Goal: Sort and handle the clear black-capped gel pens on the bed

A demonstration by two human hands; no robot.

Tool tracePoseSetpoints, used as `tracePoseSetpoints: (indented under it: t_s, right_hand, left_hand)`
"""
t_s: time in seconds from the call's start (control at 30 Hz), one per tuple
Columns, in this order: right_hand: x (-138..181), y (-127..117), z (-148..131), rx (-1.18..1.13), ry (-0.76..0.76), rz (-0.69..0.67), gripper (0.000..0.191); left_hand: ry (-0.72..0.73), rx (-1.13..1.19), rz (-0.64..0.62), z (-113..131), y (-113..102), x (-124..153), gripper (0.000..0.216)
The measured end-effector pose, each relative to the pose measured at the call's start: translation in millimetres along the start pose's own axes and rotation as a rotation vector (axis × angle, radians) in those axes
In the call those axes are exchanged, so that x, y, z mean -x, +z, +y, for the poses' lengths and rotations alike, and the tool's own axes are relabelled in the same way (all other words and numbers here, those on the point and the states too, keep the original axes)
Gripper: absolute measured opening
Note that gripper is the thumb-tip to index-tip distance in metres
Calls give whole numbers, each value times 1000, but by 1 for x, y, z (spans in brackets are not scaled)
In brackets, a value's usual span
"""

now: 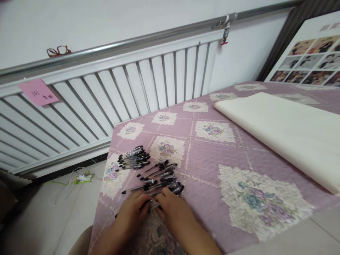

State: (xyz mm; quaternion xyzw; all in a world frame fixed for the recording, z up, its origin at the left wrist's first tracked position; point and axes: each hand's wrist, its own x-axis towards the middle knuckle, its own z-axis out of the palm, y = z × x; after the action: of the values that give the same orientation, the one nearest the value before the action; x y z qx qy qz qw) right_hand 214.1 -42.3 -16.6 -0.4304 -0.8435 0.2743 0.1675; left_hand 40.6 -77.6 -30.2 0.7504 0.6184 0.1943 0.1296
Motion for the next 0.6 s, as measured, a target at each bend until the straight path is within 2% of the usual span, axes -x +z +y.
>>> tracePoseSetpoints:
  t_s: [0.2,0.37,0.47,0.6]
  right_hand:
    - [-4,-21,-4,-285,90,180,21]
    - [-9,-22,-6,-401,95,219,18]
    - [-10,-23,-8,-421,87,230,23]
    - [-12,-27,-9,-320,145,229,34]
  left_hand:
    - [78,-147,-13,0,8,1,16]
    - [81,-152,-4,-2,12,-1,9]
    - [75,-120,18,-4,15,-2,11]
    - [119,-54,2,-6,13,-2,13]
